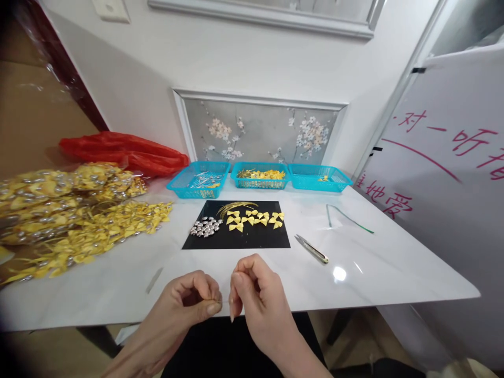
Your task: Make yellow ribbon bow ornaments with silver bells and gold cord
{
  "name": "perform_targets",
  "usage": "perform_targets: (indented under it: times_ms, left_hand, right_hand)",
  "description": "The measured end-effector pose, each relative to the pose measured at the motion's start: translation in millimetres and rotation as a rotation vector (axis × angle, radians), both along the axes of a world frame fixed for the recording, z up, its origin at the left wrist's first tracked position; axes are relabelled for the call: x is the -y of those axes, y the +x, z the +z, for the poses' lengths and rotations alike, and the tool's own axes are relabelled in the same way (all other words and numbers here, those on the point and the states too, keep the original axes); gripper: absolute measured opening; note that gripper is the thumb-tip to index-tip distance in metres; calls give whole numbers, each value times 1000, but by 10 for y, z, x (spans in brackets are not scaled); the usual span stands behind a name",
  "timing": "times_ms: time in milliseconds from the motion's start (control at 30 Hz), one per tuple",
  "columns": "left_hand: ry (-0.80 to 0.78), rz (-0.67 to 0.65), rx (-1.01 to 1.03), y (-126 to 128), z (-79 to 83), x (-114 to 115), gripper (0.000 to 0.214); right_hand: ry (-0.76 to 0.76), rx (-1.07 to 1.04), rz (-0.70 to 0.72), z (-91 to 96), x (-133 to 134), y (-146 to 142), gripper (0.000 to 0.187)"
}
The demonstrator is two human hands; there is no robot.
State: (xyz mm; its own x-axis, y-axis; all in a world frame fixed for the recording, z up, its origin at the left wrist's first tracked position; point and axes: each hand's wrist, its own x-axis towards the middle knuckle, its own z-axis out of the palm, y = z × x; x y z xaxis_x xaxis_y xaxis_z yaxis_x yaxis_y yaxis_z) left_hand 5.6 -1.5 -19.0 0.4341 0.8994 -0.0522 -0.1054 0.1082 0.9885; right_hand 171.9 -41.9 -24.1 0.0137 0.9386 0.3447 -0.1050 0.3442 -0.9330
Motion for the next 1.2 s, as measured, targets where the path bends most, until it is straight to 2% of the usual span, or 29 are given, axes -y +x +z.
perform_targets:
  times_ms: [267, 500, 667, 833, 933, 1067, 1200]
  left_hand:
    - [-9, 68, -12, -3, -62, -16, 26]
    - [55, 75, -73, -73, -41, -81, 23]
    - [106, 49, -138, -44, 0, -68, 22]
    - [226, 73, -278, 38, 21, -87, 19]
    - [348, 118, -428, 94, 39, -300, 13]
    - [497, 225, -676, 207, 111, -805, 18]
    - [588, 200, -887, 399, 212, -1234, 25]
  right_hand:
    - [54, 112, -32, 28, -2, 38, 24]
    - [134, 288, -214, 117, -77, 267, 23]
    - [125, 323, -257, 138, -85, 379, 23]
    - [83, 293, -273, 52, -117, 417, 25]
    - [32, 238, -280, -57, -161, 424, 29]
    - [-46, 185, -262, -222, -209, 430, 32]
    - [-97, 150, -248, -370, -223, 480, 33]
